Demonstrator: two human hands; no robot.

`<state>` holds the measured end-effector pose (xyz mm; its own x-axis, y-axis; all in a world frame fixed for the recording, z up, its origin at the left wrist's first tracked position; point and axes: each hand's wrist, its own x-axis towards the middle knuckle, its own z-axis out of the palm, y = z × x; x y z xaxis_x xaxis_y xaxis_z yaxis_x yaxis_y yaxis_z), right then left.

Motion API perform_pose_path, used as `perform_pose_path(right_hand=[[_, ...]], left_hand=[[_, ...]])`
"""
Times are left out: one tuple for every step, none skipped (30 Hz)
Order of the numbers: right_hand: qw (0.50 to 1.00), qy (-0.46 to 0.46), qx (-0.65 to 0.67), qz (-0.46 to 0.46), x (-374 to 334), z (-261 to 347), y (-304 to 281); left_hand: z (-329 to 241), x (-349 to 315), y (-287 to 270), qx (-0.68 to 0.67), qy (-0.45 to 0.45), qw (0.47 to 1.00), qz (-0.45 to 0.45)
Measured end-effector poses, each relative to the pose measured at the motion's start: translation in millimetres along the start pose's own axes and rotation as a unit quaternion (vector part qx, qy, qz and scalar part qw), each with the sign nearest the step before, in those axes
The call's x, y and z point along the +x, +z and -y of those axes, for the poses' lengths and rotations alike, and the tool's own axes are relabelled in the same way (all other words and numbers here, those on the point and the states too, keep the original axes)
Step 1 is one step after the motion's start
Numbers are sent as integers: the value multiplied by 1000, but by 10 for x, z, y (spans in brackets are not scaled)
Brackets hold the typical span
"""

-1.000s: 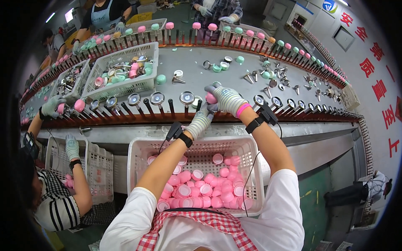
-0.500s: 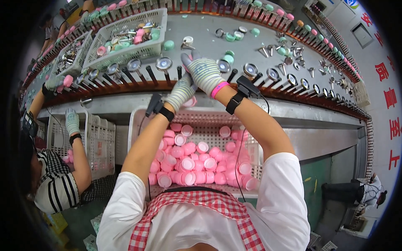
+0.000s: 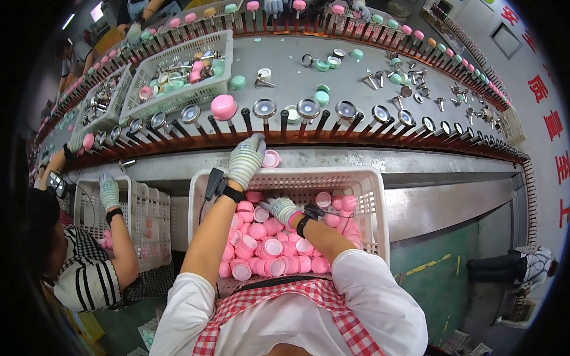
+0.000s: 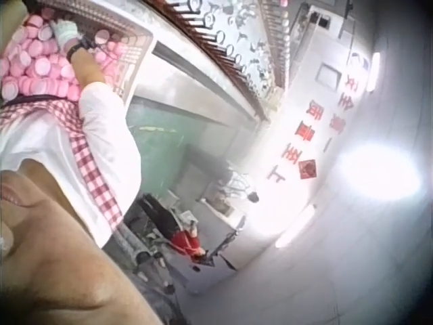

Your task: The recorder is putting pink lids on cosmetic jars as they move along a conveyor belt in a factory setting.

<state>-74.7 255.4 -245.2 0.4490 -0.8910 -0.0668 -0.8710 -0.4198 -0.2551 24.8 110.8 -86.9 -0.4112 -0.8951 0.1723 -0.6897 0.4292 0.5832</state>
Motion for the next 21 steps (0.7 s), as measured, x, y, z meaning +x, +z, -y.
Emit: perform_pose_path(right_hand=[[999,33,11,39,35,-3,12],[994,66,23,80,34,4,9],[996,68,15,49,25,4,6],[996,72,14,45,26,-27,-6],[993,93,61,42,11,-50,-16],[987,113,109,39,-15,-75,-26],[986,117,109,35,-92,-83,-28],[968,160,190,24,-185,-67,-60],[942,202,269,11,-255,-64,-125],[942,200,269,7,-329,-59,-190],[874,221,432,-25,-421,-7,-370],[777,235,581,-57,-532,30,-597],[726,250,637,-73,-633,40,-921],[668,265,689,-88,-724,31,-1251],[557,233,785,-140,-812,7,-1472],[432,195,860,-187,-888,-9,-1651],[399,166,882,-189,-924,7,-1864],[367,137,900,-193,-965,-14,-1997],[380,104,895,-211,-1005,-80,-1925],[380,105,894,-213,-1006,-117,-1861],[377,124,884,-248,-1011,-144,-1804]], left_hand=[[-2,24,11,1,-6,1000,5],[-19,20,6,2,-1,1000,4],[-28,16,-2,-7,-3,1000,7],[-35,23,-8,-16,-4,1000,12],[-33,30,-21,-15,6,1000,14],[-39,32,-25,-15,11,1000,16],[-47,28,-23,-32,21,999,20],[-43,21,-40,-48,27,998,22],[-68,-7,-68,-77,51,996,18],[-33,-30,-20,-120,77,990,6],[-50,-109,-38,-157,106,982,-6],[-113,-197,-59,-194,136,971,-16],[-191,-285,-52,-244,151,958,-17],[-307,-366,-55,-293,165,942,-17],[-504,-423,-137,-254,225,940,-35],[-674,-482,-166,-243,223,944,-11],[-715,-558,-104,-264,188,945,46],[-777,-588,-49,-286,155,940,102],[-823,-594,-10,-329,112,923,166],[-891,-561,7,-330,114,922,168],[-959,-527,19,-390,66,895,205]])
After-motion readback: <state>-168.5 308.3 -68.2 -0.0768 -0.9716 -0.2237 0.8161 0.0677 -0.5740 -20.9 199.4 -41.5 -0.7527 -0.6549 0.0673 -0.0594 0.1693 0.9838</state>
